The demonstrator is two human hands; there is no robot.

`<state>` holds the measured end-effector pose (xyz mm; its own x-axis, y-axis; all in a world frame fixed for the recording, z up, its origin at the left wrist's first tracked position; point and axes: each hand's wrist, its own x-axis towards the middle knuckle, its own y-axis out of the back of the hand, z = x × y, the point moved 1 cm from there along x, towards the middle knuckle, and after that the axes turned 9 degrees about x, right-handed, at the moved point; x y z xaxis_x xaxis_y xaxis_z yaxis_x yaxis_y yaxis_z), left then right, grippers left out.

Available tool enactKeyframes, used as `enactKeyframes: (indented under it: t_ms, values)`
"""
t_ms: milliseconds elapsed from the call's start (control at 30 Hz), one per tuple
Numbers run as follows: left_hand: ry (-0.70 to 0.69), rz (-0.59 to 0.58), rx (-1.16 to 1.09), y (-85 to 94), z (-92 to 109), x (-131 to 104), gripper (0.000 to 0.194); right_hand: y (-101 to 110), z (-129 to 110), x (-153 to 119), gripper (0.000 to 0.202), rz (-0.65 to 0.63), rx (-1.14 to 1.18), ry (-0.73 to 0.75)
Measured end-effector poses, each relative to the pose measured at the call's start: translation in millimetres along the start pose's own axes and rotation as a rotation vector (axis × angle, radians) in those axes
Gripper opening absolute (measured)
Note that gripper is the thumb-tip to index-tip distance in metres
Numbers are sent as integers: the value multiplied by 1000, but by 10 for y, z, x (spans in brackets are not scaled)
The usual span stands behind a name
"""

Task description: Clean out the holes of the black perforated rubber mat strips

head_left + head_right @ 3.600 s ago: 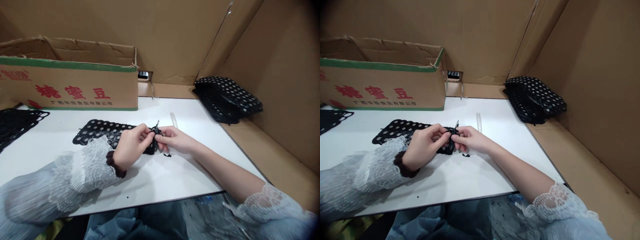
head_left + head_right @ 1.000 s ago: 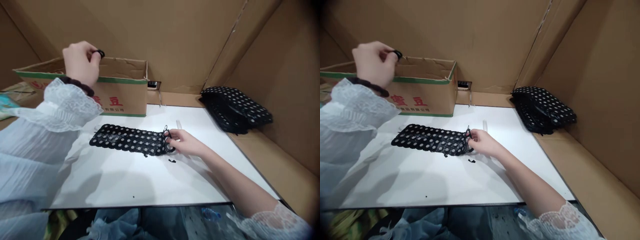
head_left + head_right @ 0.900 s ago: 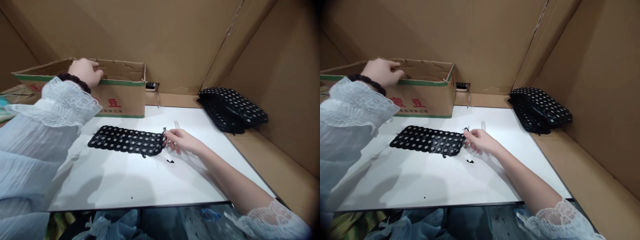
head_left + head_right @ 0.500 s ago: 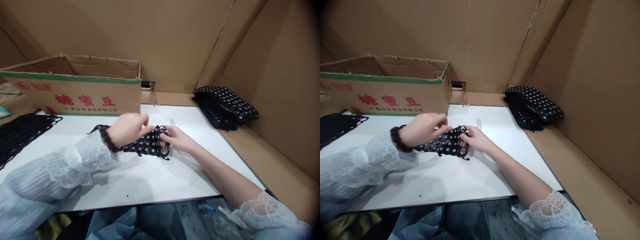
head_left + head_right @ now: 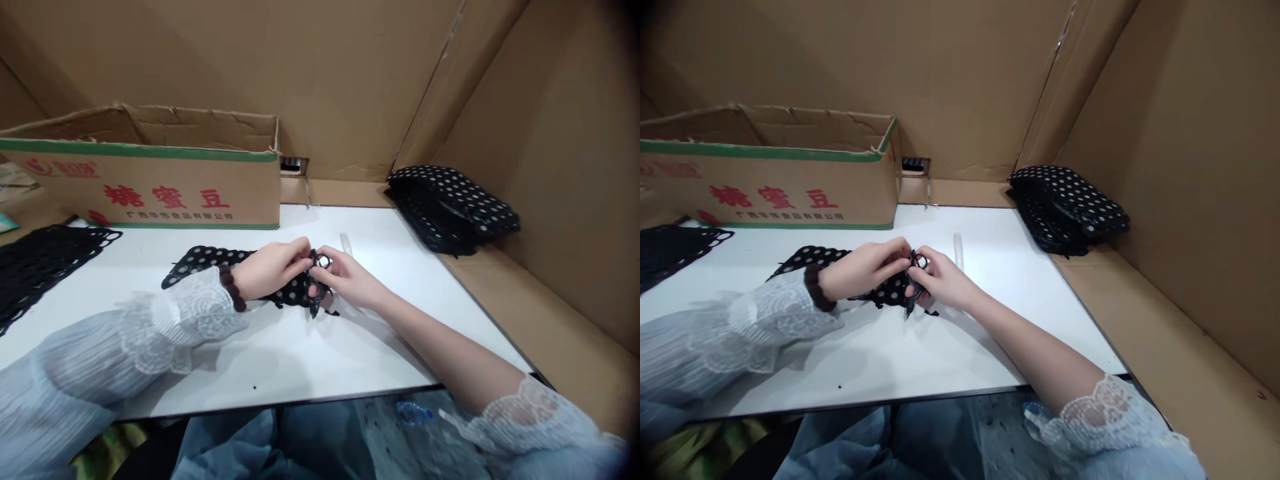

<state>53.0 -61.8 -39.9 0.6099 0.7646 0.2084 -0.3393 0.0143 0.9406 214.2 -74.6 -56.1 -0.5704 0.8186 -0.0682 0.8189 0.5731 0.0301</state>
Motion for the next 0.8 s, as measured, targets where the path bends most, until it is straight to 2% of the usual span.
enactKeyframes:
  t_ms: [67,167,267,367,533,667,800]
  values:
    - [14,-18,-68,11,2,4,20,-6,-16,-2,16,-20,7,15]
    - [68,35,-7,-3,-4,6,16,5,-19,10,12,-12,29,-4]
    - [198,131,51,-36,-48,6,16,40,14,38,11,44,85,-4]
    - [269,141,14,-73,-71,-4,15,54,50,51,14,111,106,4]
    - [234,143,-37,-148,46,-49,15,-20,21,10,15,132,89,-84]
    - [183,106,-150,-193,83,-71,21,-48,-9,-5,13,125,113,-35]
    - [160,26,-410,-225,34,-60,22,-41,36,12,9,77,141,9]
